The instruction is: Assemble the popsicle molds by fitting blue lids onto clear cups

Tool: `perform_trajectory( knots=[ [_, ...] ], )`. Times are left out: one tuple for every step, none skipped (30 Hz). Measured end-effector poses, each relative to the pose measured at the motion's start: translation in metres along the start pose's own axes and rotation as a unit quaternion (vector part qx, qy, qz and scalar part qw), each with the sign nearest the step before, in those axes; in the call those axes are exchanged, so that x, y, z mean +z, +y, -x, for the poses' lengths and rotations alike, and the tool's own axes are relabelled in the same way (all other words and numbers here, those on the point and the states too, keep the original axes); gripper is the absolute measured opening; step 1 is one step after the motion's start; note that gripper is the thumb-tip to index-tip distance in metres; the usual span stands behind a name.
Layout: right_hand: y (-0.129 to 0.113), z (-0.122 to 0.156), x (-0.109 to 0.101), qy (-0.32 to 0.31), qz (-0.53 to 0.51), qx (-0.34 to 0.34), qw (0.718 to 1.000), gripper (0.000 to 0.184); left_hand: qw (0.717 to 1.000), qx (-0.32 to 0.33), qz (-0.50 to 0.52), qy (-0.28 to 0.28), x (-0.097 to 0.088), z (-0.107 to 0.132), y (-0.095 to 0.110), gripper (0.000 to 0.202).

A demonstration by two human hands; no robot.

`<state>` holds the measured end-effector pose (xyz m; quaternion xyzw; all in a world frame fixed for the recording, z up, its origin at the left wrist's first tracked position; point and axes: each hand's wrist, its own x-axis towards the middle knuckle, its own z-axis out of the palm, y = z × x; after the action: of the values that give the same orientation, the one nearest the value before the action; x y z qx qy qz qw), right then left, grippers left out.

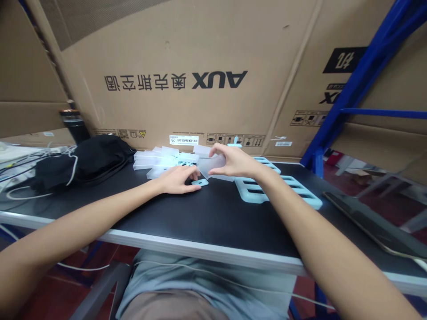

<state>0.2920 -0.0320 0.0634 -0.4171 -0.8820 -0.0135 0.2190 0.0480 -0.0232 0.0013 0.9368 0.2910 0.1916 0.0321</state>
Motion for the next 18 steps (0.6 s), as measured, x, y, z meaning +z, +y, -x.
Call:
perform_trajectory(
  knots=[
    [0.000, 0.000, -0.001, -0.001, -0.001, 0.005, 1.000, 0.052, 1.000, -0.003, -0.003, 0.004, 0.000, 0.000, 0.000, 0.034],
    [0.000, 0.001, -0.001, -0.003, -0.005, 0.009, 1.000, 0.052, 1.000, -0.006, -0.005, 0.007, 0.000, 0.000, -0.001, 0.035],
    [0.000, 0.001, -0.001, -0.005, -0.010, 0.011, 1.000, 0.053, 1.000, -0.008, -0.003, 0.010, 0.000, 0.000, -0.001, 0.035],
    [0.000, 0.001, -0.001, -0.008, -0.016, 0.011, 1.000, 0.053, 1.000, -0.009, 0.005, 0.010, 0.001, -0.001, -0.002, 0.035],
    [0.001, 0.001, 0.000, -0.014, -0.021, 0.011, 1.000, 0.054, 1.000, -0.008, 0.021, 0.008, 0.001, -0.001, -0.003, 0.035],
    [0.000, 0.002, 0.000, -0.024, -0.027, 0.011, 0.999, 0.054, 0.999, -0.008, 0.041, 0.005, 0.001, -0.001, -0.004, 0.036],
    [0.000, 0.002, 0.002, -0.038, -0.033, 0.011, 0.999, 0.053, 0.998, -0.007, 0.065, 0.002, 0.002, -0.001, -0.006, 0.038],
    [-0.001, 0.002, 0.004, -0.056, -0.040, 0.009, 0.998, 0.053, 0.996, -0.006, 0.089, -0.001, 0.002, -0.001, -0.007, 0.040],
    [-0.003, 0.001, 0.006, -0.074, -0.046, 0.005, 0.996, 0.052, 0.994, -0.005, 0.111, -0.002, 0.003, -0.001, -0.008, 0.042],
    [-0.005, 0.001, 0.008, -0.092, -0.053, -0.004, 0.994, 0.051, 0.992, -0.004, 0.128, -0.002, 0.003, -0.001, -0.010, 0.043],
    [-0.007, 0.000, 0.011, -0.107, -0.059, -0.014, 0.992, 0.050, 0.990, -0.002, 0.141, -0.001, 0.003, -0.001, -0.011, 0.045],
    [-0.010, -0.001, 0.014, -0.119, -0.065, -0.025, 0.990, 0.048, 0.989, 0.000, 0.151, -0.002, 0.004, -0.001, -0.012, 0.046],
    [-0.012, -0.001, 0.016, -0.128, -0.070, -0.033, 0.989, 0.047, 0.987, 0.002, 0.158, -0.003, 0.004, -0.001, -0.013, 0.047],
    [-0.014, -0.002, 0.018, -0.134, -0.074, -0.038, 0.988, 0.046, 0.986, 0.004, 0.165, -0.004, 0.004, -0.001, -0.014, 0.047],
    [-0.015, -0.003, 0.020, -0.137, -0.077, -0.038, 0.987, 0.045, 0.985, 0.005, 0.172, -0.006, 0.004, -0.001, -0.014, 0.047],
    [-0.016, -0.003, 0.022, -0.140, -0.076, -0.035, 0.987, 0.045, 0.984, 0.006, 0.179, -0.008, 0.003, -0.001, -0.015, 0.047],
    [-0.016, -0.003, 0.022, -0.141, -0.073, -0.032, 0.987, 0.045, 0.983, 0.005, 0.185, -0.009, 0.003, -0.001, -0.015, 0.048],
    [-0.016, -0.004, 0.023, -0.141, -0.069, -0.031, 0.987, 0.045, 0.982, 0.005, 0.190, -0.010, 0.003, -0.001, -0.016, 0.048]
  ],
)
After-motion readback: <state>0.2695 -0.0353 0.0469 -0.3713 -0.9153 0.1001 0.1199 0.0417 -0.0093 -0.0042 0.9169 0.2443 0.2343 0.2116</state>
